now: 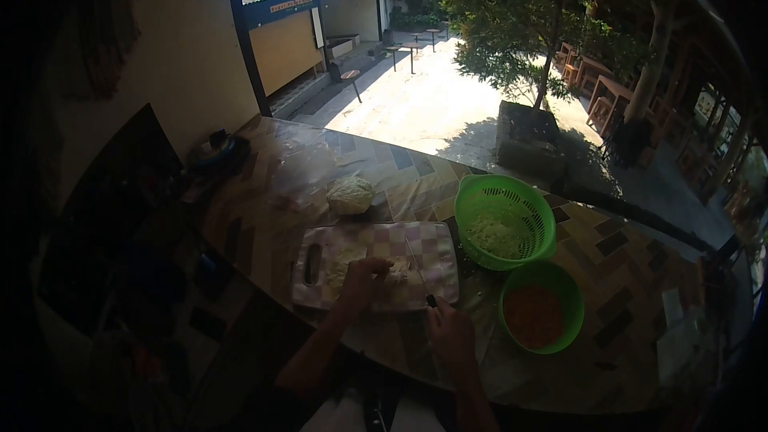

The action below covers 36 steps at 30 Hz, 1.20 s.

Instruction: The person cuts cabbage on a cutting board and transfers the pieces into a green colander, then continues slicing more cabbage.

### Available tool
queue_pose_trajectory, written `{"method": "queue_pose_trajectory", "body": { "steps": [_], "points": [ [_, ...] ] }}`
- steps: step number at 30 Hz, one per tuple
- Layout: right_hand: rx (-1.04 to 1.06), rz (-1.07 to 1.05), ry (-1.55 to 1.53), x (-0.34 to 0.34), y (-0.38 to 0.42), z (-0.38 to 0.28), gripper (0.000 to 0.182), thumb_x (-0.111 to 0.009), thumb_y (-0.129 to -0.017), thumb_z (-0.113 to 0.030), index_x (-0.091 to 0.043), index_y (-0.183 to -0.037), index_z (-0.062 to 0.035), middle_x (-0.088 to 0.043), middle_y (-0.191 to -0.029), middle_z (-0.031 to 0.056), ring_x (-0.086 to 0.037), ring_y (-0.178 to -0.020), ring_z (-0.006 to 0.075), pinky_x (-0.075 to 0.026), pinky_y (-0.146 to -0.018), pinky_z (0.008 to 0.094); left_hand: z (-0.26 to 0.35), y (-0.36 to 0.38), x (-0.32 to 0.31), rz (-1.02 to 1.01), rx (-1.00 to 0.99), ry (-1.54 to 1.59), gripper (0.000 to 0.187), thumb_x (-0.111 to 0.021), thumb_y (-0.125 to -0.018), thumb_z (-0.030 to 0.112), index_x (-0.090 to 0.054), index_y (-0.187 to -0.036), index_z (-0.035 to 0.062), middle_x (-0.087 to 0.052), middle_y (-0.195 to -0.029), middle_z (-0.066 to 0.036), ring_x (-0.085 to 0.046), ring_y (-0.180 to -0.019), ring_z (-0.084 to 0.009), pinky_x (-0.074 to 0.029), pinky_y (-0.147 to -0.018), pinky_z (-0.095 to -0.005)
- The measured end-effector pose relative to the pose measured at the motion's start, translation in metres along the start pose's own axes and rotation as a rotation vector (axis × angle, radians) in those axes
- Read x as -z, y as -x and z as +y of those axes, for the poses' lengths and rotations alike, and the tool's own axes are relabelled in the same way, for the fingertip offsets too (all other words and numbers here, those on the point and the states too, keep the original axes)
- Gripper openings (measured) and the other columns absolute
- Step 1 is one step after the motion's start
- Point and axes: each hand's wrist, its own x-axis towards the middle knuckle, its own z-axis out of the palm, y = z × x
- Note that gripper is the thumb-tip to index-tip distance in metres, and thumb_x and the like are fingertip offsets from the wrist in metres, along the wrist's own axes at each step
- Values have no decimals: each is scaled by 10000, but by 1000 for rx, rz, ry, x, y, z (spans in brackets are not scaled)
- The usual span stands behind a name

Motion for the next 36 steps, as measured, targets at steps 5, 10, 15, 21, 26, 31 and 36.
{"method": "queue_pose_trajectory", "body": {
  "steps": [5, 10, 15, 21, 26, 31, 36],
  "points": [
    [-8, -119, 7, 10, 7, -9, 257, -566, -889, -186, -629, -1073, -18, -621, -802, 242, -630, -798, 391, -456, -637, 418, -12, -23, 10, -128, -47, 16, 168, -600, -773, 19, -687, -914, -13, -670, -914, -191, -648, -894, -327, -497, -800, -386],
    [-49, -63, -57, 11, 9, -7, 264, -568, -888, -186, -628, -1076, -11, -626, -823, 247, -632, -835, 389, -461, -653, 405, -43, -40, -3, -95, -237, -145, 117, -607, -754, 27, -668, -846, -14, -655, -851, -178, -629, -854, -345, -492, -775, -412],
    [-25, -44, -86, 10, 13, 1, 278, -573, -889, -187, -629, -1081, 5, -632, -829, 244, -659, -836, 345, -467, -668, 382, -42, -37, -8, -183, -281, -114, 123, -605, -768, 46, -673, -853, -11, -661, -860, -181, -631, -840, -351, -491, -778, -421],
    [-25, 20, -159, 7, 11, 8, 306, -585, -885, -188, -629, -1098, 28, -662, -859, 229, -678, -845, 239, -481, -706, 350, -2, -27, 11, -257, -171, -21, 181, -604, -797, 4, -697, -952, 14, -688, -901, -171, -673, -824, -286, -520, -740, -354],
    [-7, 18, -157, 5, 10, 10, 318, -588, -884, -186, -626, -1113, 32, -679, -888, 211, -678, -847, 231, -485, -719, 335, 4, -27, 16, -185, -107, 64, 208, -665, -763, -8, -697, -966, 18, -694, -907, -160, -681, -822, -256, -532, -732, -329],
    [14, -6, -145, 0, 10, 9, 312, -577, -888, -229, -631, -1114, -22, -649, -863, 240, -640, -845, 385, -487, -688, 416, -4, -30, 14, -96, -240, -18, 236, -730, -727, 21, -701, -962, 24, -688, -948, -155, -664, -911, -293, -522, -802, -361],
    [-43, -19, -36, 4, 12, 2, 307, -573, -887, -215, -628, -1113, -15, -645, -849, 239, -650, -834, 366, -481, -675, 399, -14, -18, 10, -154, -109, -111, 151, -678, -783, 108, -678, -897, 10, -655, -905, -181, -619, -920, -325, -486, -819, -401]
  ]
}}
